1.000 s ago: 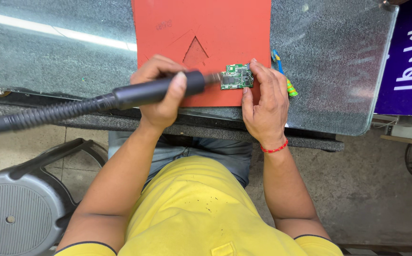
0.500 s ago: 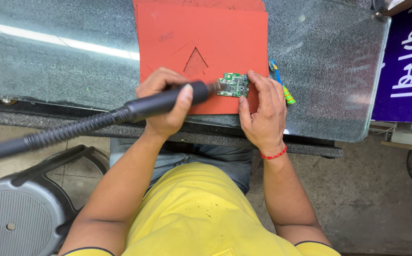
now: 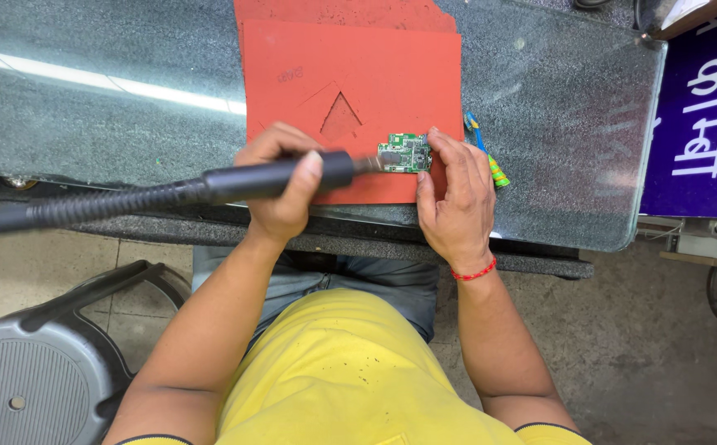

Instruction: The person heats a circuit board with a heat gun while holding it in place on a red surface, then sets the heat gun down.

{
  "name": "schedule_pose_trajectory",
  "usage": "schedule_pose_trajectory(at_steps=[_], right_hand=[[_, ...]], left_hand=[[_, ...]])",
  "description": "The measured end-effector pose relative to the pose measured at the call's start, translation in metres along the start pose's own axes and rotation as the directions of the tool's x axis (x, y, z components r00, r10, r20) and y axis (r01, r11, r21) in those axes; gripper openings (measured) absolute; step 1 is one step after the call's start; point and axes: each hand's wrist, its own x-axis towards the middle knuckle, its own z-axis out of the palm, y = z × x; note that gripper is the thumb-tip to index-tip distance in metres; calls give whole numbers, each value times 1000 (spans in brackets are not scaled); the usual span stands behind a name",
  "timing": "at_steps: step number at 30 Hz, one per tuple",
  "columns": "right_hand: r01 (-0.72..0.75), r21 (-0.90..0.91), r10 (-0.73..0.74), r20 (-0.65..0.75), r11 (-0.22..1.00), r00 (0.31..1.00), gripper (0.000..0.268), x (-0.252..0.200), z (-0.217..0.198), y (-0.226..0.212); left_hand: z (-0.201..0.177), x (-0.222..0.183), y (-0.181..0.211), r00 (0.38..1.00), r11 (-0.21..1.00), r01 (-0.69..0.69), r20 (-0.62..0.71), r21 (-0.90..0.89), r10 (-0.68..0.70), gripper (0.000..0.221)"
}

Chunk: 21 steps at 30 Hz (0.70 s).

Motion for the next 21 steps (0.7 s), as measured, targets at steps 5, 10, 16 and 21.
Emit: schedule_pose_trajectory(at_steps=[5,10,16,21], right_hand=[[21,15,-22,64,1000,998,62,4,-3,0],[-2,12,1,68,1000,998,58,4,-2,-2],[5,-26,-3,66,1000,998,54,1,2,5],[-51,-55,54,48,997,997,58,5,3,0]], left_hand=[[-2,5,-1,998,999,43,48,-10,-42,23],[-1,1,-3,1000,1000,4,1,16,-4,26],[-4,-2,-7,994,998,16,113,-60,-9,27],[3,-3,-9,987,1000,2,-159,-26,-6,27]])
